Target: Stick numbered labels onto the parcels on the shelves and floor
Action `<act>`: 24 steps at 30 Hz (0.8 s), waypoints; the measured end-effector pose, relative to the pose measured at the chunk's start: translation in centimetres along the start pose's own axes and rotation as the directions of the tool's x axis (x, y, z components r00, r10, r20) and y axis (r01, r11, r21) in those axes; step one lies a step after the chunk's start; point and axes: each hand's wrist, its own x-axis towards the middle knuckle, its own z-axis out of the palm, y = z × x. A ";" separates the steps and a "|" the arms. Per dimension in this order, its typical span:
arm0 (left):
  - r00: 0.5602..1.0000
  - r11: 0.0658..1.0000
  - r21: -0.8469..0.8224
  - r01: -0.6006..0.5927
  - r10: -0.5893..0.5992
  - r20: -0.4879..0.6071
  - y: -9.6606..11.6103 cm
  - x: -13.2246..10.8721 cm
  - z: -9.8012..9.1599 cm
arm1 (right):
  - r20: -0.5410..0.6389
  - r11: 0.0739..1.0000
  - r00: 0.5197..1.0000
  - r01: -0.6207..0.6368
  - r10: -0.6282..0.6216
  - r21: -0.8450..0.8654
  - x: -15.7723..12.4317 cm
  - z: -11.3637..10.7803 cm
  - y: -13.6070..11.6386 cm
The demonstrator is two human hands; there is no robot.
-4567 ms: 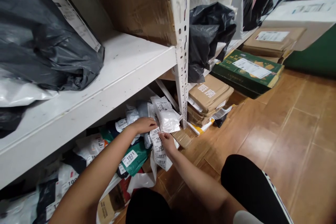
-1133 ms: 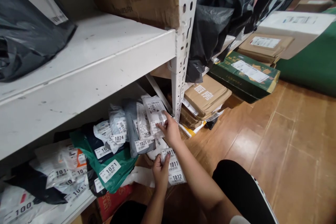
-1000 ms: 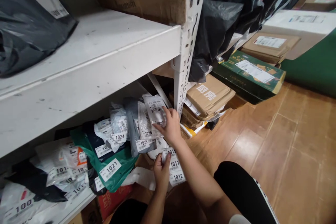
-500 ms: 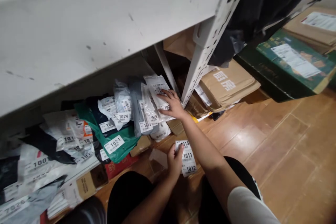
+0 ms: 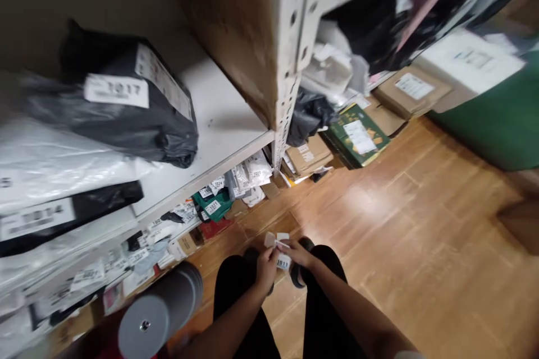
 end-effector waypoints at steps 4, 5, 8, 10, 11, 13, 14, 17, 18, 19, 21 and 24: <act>0.997 0.984 0.167 -0.055 0.045 0.065 7.1 -10.9 0.2 | 0.084 0.994 0.991 -0.103 0.100 0.034 -13.9 -2.4 -8.2; 0.995 0.976 0.201 -0.081 0.066 0.081 9.4 -14.0 0.4 | 0.109 0.992 0.987 -0.122 0.117 0.042 -17.2 -3.3 -10.5; 0.977 0.945 0.264 -0.194 0.162 0.137 16.2 -23.3 1.8 | 0.162 0.986 0.977 -0.153 0.140 0.067 -26.4 -6.4 -16.3; 0.953 0.918 0.275 -0.284 0.238 0.189 19.4 -28.8 3.1 | 0.186 0.984 0.973 -0.154 0.136 0.091 -31.9 -8.6 -18.8; 0.936 0.905 0.273 -0.328 0.272 0.222 20.4 -31.4 3.8 | 0.190 0.984 0.974 -0.144 0.122 0.108 -34.7 -9.6 -19.5; 0.897 0.878 0.255 -0.405 0.327 0.297 21.1 -36.0 5.1 | 0.165 0.985 0.985 -0.085 0.060 0.151 -40.2 -11.0 -19.7; 0.875 0.868 0.240 -0.435 0.345 0.338 20.8 -38.1 5.7 | 0.127 0.985 0.992 -0.039 0.017 0.168 -43.2 -11.3 -19.1; 0.803 0.858 0.174 -0.483 0.356 0.477 18.4 -44.4 6.9 | -0.086 0.980 0.994 0.088 -0.073 0.176 -52.4 -10.2 -15.5; 0.774 0.861 0.147 -0.486 0.346 0.530 17.3 -46.5 7.0 | -0.172 0.979 0.982 0.105 -0.075 0.177 -55.4 -9.4 -14.0; 0.740 0.867 0.120 -0.484 0.333 0.585 16.2 -48.5 7.0 | -0.259 0.977 0.964 0.113 -0.064 0.180 -58.3 -8.4 -12.5; 0.669 0.878 0.076 -0.473 0.303 0.678 14.0 -52.5 6.8 | -0.397 0.974 0.917 0.115 -0.028 0.196 -63.6 -6.6 -10.3; 0.601 0.886 0.049 -0.461 0.271 0.752 11.5 -57.8 6.4 | -0.477 0.976 0.879 0.099 0.007 0.197 -70.1 -5.1 -9.3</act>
